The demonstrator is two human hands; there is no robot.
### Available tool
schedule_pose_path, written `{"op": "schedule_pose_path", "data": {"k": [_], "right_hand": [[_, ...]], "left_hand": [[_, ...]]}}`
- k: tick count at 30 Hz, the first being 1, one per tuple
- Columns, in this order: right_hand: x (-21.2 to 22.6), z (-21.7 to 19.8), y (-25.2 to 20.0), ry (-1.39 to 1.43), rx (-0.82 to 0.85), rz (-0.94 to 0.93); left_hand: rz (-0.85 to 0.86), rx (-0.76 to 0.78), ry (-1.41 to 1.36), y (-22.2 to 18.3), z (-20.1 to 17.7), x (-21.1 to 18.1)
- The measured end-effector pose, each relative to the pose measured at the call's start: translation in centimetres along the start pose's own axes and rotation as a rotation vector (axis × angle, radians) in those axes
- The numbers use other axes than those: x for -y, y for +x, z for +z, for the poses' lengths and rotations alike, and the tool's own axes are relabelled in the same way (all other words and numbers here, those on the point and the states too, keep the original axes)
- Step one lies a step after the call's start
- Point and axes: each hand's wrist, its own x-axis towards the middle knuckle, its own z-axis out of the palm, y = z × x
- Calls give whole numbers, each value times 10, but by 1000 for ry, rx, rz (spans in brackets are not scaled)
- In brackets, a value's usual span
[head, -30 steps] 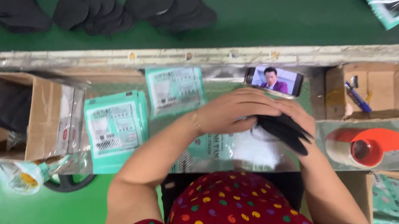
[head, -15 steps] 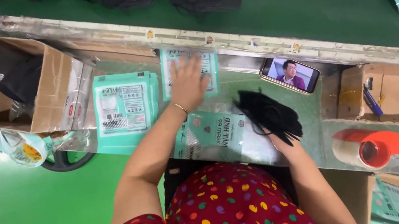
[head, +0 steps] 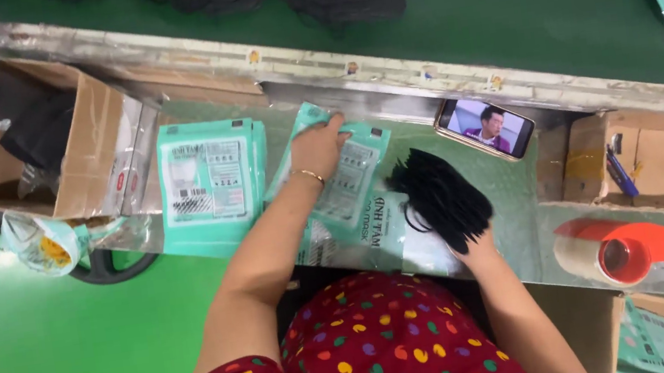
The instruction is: Packing black face masks into green plastic shipping envelopes at a workstation with a conveyor belt.
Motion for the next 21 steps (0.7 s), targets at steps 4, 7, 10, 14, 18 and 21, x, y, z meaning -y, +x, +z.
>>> {"op": "schedule_pose_path", "data": {"k": [4,7,10,14,18,21], "right_hand": [[15,-1,-4,-262,-122,-147],[4,10,-14,-9,-138,103],[10,11,-8,-7,-117,162],[5,14,-11,-107,-86,202],[-38,24,-43,-272,-22,60],[-12,7,-23,106,48,152]], "left_hand": [[104,-165,-6,-1,-1,3],[175,-228,-64,4,13,11],[201,-179,-107,9,7,12],[347,-164,-173,8,22,29],[493,-273,-217,-25,-7,-10],[685,-248,-69,-43,-21,-37]]}}
